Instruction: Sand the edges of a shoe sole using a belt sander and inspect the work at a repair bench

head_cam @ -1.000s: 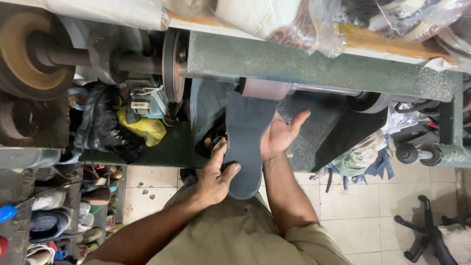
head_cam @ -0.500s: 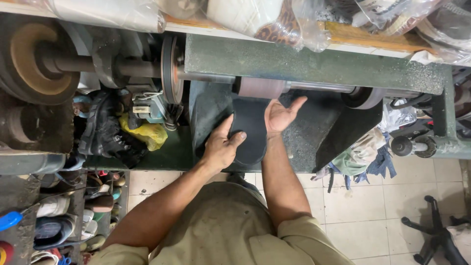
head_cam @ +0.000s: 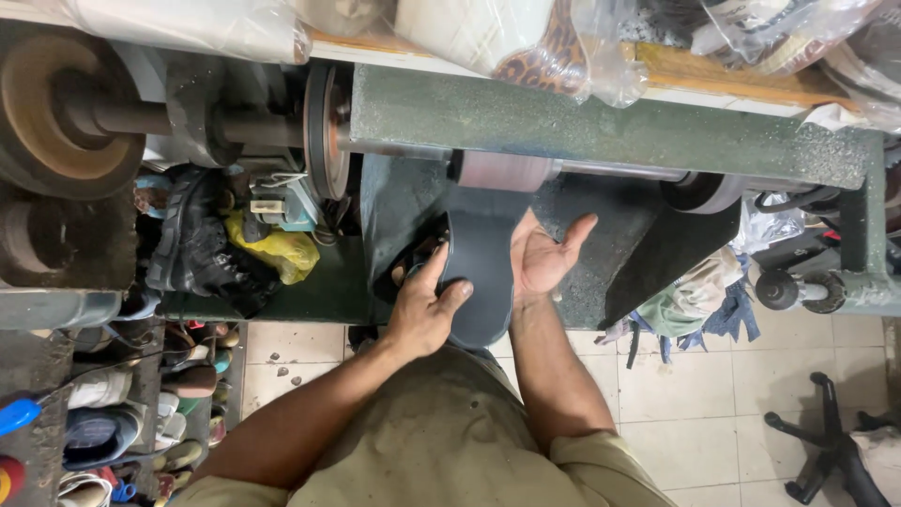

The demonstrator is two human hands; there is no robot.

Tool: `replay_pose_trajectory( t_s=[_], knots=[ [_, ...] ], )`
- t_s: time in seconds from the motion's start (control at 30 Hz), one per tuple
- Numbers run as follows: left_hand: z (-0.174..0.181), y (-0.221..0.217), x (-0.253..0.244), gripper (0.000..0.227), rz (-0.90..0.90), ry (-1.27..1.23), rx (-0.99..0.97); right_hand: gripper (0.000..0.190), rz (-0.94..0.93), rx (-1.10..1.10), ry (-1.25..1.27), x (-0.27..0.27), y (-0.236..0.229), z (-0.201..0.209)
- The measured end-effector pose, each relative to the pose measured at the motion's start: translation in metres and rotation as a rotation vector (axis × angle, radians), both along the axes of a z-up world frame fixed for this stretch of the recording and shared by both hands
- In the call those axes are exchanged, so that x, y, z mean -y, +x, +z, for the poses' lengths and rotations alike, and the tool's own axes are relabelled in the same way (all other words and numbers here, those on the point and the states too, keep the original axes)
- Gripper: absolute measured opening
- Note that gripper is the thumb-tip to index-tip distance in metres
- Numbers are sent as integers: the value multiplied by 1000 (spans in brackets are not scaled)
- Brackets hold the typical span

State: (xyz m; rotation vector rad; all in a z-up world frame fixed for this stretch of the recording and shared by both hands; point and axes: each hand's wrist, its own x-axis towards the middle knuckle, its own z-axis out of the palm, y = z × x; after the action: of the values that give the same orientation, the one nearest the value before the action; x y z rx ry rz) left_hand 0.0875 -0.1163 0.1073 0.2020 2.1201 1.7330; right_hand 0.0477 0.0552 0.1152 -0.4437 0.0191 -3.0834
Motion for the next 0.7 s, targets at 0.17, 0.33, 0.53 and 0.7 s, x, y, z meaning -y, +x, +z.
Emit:
replay_pose_trajectory(
  t_s=[0.17, 0.33, 0.53, 0.7],
  knots=[
    [-5, -37, -13, 70, 59, -178, 86, 103, 12, 78, -7, 3, 3, -21],
    [-37, -64, -30, 66, 118, -143, 152, 102, 27, 101, 15, 10, 1, -7],
    [-6, -80, -49, 59, 217, 270, 102, 108, -27, 236, 16, 2, -9, -27],
    [-6, -83, -53, 39, 232, 197, 162, 101, -83, 283, 55, -2, -9, -45]
  ],
)
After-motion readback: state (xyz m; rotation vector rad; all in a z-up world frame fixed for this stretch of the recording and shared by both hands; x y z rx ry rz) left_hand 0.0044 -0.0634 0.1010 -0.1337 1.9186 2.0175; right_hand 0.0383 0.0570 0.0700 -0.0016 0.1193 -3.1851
